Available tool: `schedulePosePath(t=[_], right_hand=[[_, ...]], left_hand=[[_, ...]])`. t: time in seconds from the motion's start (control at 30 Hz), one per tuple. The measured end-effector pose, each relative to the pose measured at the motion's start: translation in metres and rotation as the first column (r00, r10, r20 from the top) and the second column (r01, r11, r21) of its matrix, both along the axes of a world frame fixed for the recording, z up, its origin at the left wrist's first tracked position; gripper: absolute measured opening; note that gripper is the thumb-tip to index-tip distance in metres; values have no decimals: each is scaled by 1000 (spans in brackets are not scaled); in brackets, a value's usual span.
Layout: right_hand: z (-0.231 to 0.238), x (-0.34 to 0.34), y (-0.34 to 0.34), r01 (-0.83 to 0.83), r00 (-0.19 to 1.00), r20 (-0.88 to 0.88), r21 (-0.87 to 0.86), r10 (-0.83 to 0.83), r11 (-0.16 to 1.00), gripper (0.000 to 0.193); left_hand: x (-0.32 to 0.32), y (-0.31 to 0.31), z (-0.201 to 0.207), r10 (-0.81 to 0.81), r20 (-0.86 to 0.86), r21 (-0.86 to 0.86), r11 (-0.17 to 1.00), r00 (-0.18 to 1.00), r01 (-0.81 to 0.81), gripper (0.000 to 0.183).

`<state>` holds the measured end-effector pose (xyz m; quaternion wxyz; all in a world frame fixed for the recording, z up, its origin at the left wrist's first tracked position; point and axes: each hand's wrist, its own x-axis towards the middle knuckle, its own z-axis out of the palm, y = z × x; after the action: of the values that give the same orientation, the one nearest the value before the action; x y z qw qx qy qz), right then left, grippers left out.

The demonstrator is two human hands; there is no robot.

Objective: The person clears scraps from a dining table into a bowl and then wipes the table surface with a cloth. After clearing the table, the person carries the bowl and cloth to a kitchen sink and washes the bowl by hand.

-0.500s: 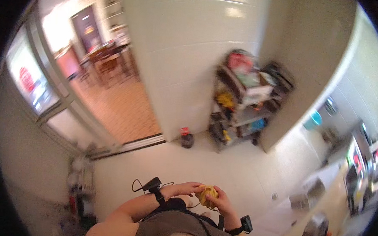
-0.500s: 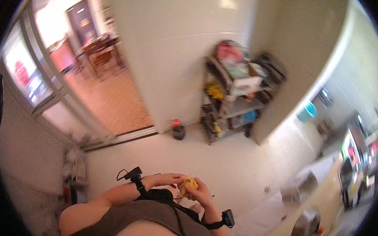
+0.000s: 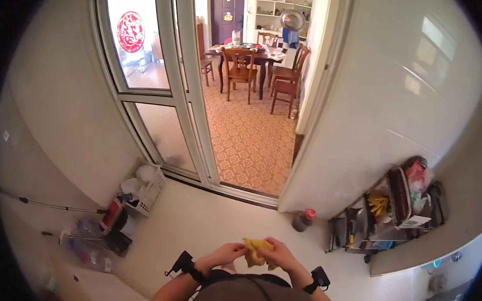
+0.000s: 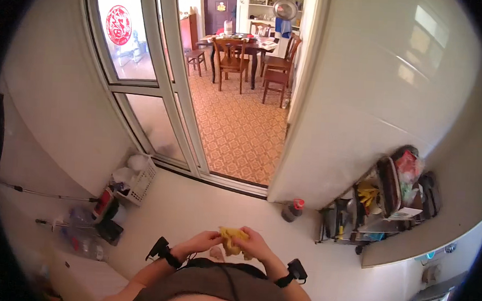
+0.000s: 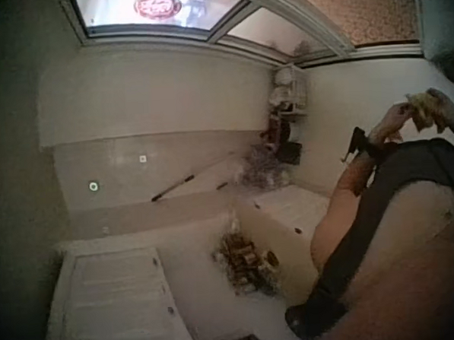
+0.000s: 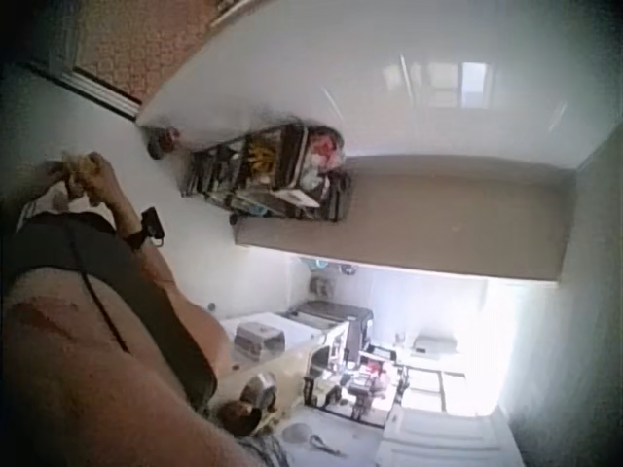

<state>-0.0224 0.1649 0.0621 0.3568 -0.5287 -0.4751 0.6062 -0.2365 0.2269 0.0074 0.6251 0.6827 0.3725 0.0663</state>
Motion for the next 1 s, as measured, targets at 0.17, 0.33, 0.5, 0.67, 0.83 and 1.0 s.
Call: schedulePosePath(t=[0.17,0.33,0.5,0.67,0.83,1.0], right_hand=[[14,-38,122,29,994,-104,15,-28,999,31],[21,-42,225,16,992,-127,12,-14,1000,32],[-4,-39,354,-187,977,145,224,157,956,40],[12,-13,512,-353,882,414,267,224,897,45],[43,8,658,-488,813,512,337,278,805,41],[54,30,785,-373,925,224,396,306,839,35]], left_hand=[[-66,106,7,273,88,-42,962,958,-271,34],[-61,199,17,440,183,-144,896,879,-419,37],[-10,287,1,468,323,-317,873,823,-372,47],[26,407,-23,615,356,-398,781,704,-481,48],[72,526,1,802,371,-378,591,469,-713,40],[102,621,15,838,393,-402,526,378,-749,33]])
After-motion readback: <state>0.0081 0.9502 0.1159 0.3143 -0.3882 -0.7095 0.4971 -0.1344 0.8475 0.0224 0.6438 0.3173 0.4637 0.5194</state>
